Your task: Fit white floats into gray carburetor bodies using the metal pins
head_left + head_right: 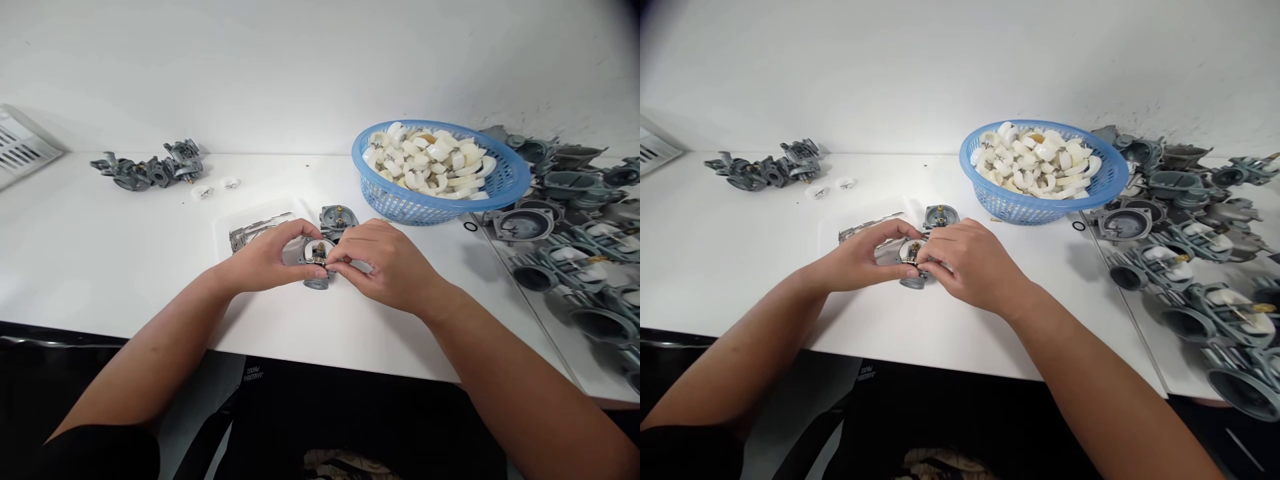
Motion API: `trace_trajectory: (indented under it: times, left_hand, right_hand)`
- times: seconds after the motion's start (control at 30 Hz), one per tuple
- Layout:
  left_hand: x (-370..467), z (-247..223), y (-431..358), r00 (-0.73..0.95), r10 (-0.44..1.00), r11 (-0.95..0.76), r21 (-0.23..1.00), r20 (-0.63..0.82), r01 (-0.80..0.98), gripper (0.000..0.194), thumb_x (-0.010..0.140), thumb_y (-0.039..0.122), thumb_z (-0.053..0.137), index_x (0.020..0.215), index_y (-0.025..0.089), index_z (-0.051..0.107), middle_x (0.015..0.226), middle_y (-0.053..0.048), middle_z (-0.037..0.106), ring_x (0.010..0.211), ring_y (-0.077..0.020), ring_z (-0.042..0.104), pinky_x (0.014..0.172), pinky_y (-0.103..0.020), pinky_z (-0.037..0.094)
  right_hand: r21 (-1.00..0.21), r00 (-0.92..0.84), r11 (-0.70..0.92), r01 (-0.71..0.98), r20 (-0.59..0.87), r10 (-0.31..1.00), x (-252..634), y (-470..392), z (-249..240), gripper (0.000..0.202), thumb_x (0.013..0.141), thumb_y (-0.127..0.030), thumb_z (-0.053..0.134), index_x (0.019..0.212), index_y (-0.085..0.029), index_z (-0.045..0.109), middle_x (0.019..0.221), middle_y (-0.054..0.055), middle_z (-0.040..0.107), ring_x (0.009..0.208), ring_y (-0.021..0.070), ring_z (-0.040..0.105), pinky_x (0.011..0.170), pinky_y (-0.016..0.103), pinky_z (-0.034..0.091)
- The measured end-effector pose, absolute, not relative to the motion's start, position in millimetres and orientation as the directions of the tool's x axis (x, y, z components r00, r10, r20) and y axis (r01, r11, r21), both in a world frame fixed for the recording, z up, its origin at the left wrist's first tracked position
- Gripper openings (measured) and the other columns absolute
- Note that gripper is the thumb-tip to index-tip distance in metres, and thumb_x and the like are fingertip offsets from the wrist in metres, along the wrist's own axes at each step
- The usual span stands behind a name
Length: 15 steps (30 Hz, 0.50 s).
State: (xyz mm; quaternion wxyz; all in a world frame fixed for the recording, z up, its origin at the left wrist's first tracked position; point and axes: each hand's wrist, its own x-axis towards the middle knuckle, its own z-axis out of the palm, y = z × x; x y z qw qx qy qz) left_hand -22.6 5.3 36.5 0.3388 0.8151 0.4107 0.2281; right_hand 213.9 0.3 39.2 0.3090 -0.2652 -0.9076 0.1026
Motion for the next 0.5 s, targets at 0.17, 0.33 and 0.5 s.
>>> trace_trajectory:
  times: [0.17, 0.33, 0.5]
  left_hand:
    - [-23.2, 36.6, 5.2, 0.559, 0.823, -0.441, 0.735, 0.102, 0.515, 0.05, 0.078, 0.05, 0.076, 0.118, 0.025, 0.06, 0.119, -0.007, 0.065, 0.107, -0.0238, 0.061, 0.091, -0.037, 0.05]
    - [-24.1, 36.2, 4.9, 0.566, 0.817, -0.451, 0.73, 0.107, 0.514, 0.048, 0.08, 0.05, 0.074, 0.119, 0.026, 0.06, 0.121, -0.007, 0.065, 0.11, -0.0247, 0.061, 0.092, -0.038, 0.051]
    - [-23.1, 36.0, 4.6, 0.567, 0.809, -0.483, 0.726, 0.155, 0.49, 0.05, 0.078, 0.049, 0.077, 0.118, 0.026, 0.059, 0.127, -0.008, 0.063, 0.123, -0.0266, 0.055, 0.106, -0.043, 0.045]
  right_hand:
    - [-0.361, -0.669, 0.827, 0.431, 0.487, 0.561, 212.9, -0.7, 40.8, 0.012, 0.091, -0.015, 0.06, 0.083, -0.02, 0.068, 0.074, 0.0, 0.068, 0.068, 0.0143, 0.057, 0.073, 0.031, 0.036]
    - [-0.384, -0.666, 0.814, 0.436, 0.47, 0.579, 212.6, -1.2, 41.7, 0.012, 0.09, -0.016, 0.06, 0.082, -0.021, 0.068, 0.071, -0.001, 0.066, 0.066, 0.0142, 0.056, 0.073, 0.031, 0.036]
    - [-0.427, -0.647, 0.801, 0.419, 0.478, 0.594, 212.4, -1.0, 40.4, 0.009, 0.087, -0.015, 0.062, 0.083, -0.021, 0.068, 0.069, -0.002, 0.064, 0.066, 0.0139, 0.057, 0.072, 0.031, 0.038]
